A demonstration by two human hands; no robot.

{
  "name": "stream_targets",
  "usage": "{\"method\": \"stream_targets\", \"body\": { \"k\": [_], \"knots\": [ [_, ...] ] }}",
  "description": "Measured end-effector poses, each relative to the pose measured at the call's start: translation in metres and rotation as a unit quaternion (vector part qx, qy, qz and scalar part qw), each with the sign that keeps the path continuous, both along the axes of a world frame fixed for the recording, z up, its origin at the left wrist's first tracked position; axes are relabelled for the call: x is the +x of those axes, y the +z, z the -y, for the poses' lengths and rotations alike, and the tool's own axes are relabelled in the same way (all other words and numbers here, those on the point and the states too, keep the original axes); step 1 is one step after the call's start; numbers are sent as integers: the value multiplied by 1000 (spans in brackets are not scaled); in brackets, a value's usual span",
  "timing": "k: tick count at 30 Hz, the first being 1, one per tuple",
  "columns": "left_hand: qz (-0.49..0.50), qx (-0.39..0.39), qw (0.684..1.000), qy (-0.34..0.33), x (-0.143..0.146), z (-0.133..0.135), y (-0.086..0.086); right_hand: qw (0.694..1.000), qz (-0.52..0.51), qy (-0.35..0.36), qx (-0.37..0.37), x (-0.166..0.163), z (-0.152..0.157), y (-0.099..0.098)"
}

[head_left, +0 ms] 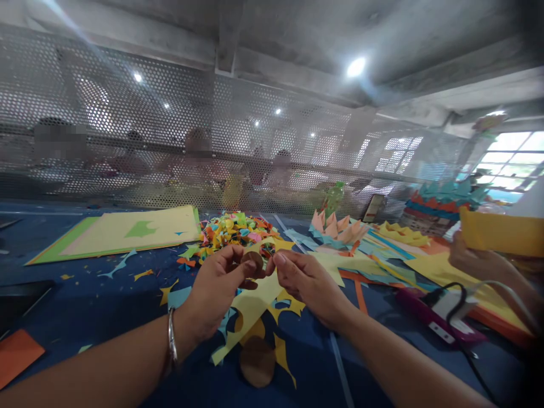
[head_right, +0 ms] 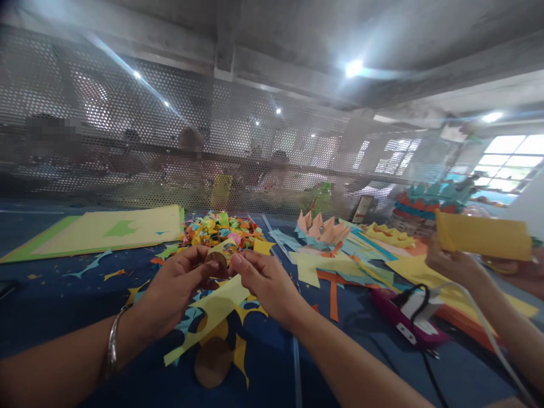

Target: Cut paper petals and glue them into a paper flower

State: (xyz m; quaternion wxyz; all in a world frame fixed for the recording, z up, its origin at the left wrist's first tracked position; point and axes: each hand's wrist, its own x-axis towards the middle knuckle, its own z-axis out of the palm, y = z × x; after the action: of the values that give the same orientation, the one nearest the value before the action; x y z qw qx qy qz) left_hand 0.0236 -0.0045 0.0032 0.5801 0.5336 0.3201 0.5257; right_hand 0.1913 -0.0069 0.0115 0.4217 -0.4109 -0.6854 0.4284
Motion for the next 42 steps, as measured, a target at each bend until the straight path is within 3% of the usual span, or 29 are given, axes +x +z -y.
{"method": "stream_targets", "body": {
  "k": [4, 8, 18, 37, 42],
  "knots": [
    [-15, 36, 999, 25, -1, 0, -1, 1000, 25, 3, -13, 1, -1, -1],
    [-38, 47, 998, 7, -1, 1, -1, 999, 43, 4, -20, 1, -1, -1],
    [-76, 27, 997, -14, -1, 7, 7, 998, 62, -12, -16, 2, -2, -3],
    [-68, 45, 996, -21, -4, 1, 4, 995, 98, -6, 5, 7, -2, 2],
    [-67, 47, 996, -33, -6, -3, 2, 990, 136, -7, 41, 9, -2, 5]
  ]
}}
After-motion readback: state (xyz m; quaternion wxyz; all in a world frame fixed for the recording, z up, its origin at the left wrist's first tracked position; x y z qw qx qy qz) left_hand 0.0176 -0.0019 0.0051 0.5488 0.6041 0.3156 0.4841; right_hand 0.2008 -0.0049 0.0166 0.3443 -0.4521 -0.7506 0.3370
